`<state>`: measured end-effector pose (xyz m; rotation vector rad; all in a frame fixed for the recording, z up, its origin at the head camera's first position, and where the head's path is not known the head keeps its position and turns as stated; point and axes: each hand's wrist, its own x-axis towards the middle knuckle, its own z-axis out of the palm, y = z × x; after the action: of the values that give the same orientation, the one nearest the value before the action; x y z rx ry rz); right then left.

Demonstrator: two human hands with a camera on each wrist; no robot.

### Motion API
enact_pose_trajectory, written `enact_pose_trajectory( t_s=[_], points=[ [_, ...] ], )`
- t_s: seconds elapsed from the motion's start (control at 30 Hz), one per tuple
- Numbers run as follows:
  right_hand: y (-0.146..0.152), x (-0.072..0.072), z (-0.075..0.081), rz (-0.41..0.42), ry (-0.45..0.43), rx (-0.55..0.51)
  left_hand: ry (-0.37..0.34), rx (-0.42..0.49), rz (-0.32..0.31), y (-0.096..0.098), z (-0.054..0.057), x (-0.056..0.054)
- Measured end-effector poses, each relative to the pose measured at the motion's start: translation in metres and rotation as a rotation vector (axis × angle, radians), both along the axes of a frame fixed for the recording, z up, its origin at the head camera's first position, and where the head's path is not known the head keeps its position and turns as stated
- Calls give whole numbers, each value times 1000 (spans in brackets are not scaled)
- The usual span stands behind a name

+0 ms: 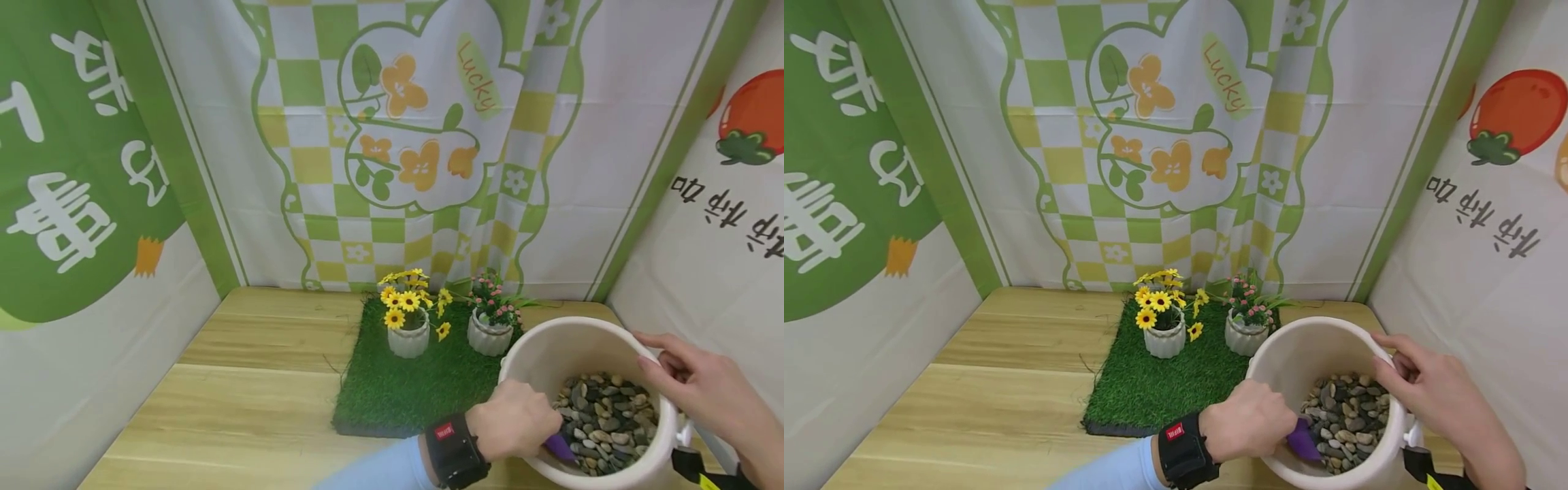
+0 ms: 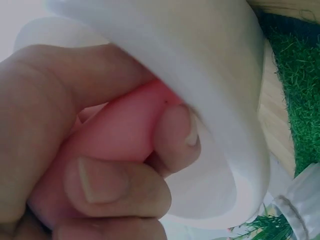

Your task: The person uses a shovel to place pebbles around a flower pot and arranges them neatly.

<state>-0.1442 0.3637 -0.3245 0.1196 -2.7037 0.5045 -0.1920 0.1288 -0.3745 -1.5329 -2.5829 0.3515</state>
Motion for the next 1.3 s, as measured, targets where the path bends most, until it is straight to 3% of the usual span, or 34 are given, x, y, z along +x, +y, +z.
enact_pose_trajectory(
  t_s=[0.27,0.73,0.97,1.3],
  points=[
    [-1,1,0,13,-32,-6,-65,21,30,-6,-6,-1],
    [3,1,-1,17,-17,-4,-66,82,79,-8,-9,3],
    [2,-1,0,22,-20,-9,-45,139,147,3,-17,5],
    [0,-2,-1,44,14,7,19,181,120,4,-25,3]
  ],
)
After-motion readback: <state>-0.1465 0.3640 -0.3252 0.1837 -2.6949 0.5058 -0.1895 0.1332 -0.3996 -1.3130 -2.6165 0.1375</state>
